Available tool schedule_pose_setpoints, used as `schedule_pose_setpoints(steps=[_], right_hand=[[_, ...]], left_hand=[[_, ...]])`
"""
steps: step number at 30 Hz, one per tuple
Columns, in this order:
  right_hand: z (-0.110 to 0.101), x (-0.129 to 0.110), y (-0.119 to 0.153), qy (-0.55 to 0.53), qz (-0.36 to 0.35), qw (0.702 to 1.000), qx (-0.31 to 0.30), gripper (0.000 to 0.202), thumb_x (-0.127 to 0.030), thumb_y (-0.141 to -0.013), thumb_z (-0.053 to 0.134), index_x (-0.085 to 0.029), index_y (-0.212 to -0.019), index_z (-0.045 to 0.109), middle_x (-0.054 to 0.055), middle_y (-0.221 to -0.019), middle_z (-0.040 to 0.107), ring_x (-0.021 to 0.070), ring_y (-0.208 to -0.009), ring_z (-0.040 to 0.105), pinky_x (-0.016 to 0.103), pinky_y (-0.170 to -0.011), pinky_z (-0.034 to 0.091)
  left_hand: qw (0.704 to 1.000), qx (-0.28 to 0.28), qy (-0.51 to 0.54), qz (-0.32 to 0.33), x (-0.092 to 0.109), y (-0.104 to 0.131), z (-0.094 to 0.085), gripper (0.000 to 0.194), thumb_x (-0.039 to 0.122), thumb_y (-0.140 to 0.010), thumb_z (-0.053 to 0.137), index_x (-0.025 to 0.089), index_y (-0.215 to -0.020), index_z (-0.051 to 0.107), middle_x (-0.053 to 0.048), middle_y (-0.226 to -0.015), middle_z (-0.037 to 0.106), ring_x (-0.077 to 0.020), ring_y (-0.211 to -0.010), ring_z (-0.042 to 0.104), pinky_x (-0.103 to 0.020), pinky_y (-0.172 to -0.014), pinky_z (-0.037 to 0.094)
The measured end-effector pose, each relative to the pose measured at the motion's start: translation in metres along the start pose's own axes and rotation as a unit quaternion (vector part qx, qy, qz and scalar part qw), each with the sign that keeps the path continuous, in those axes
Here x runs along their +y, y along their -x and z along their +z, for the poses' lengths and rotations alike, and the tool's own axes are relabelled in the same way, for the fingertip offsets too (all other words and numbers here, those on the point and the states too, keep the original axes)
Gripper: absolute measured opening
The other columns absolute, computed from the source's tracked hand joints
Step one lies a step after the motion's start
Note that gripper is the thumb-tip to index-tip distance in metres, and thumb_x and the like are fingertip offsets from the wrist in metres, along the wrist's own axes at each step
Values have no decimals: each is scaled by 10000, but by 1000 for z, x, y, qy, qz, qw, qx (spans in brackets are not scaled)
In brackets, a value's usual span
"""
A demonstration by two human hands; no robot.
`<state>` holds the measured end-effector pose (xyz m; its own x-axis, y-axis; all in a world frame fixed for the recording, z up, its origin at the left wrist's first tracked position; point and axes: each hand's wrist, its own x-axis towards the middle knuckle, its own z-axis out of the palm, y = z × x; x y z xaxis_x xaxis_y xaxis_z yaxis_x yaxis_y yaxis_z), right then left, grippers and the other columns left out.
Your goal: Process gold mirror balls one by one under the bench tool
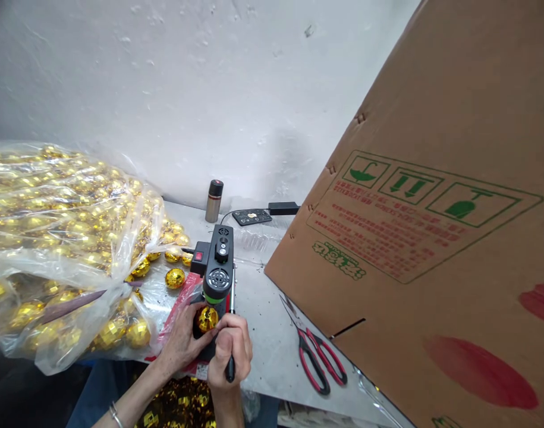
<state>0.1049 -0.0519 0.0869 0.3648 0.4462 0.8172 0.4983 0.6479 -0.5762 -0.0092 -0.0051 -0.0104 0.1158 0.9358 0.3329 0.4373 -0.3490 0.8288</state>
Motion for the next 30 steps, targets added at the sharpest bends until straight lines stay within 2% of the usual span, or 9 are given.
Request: schedule_pose_setpoints(steps=[10,19,30], right_hand=[[1,4,3,-6,5,1000,5,313,-195,-1083,455,-230,-781,528,-12,-780,592,136,-662,574,274,-601,440],[4,3,-2,5,-28,1000,12,321,-176,-1086,436,-226,-784,536,-17,-754,569,128,-626,554,268,-557,411],[4,8,-2,0,-48,999,13,325,-165,-1082,437,-226,-772,513,-31,-733,557,120,-617,540,259,-563,413]], left_hand=[[1000,-11,2,-12,2,-1,-1,469,425,-844,747,189,-1243,679,-159,-1160,777,-380,-1081,730,-587,-954,576],[1000,7,-23,0,-1,-1,3,457,381,-817,758,197,-1231,694,-145,-1134,777,-375,-1076,722,-581,-952,581],[1000,-1,-19,-9,0,-2,2,472,391,-813,757,196,-1237,690,-145,-1133,772,-370,-1060,728,-570,-934,586]])
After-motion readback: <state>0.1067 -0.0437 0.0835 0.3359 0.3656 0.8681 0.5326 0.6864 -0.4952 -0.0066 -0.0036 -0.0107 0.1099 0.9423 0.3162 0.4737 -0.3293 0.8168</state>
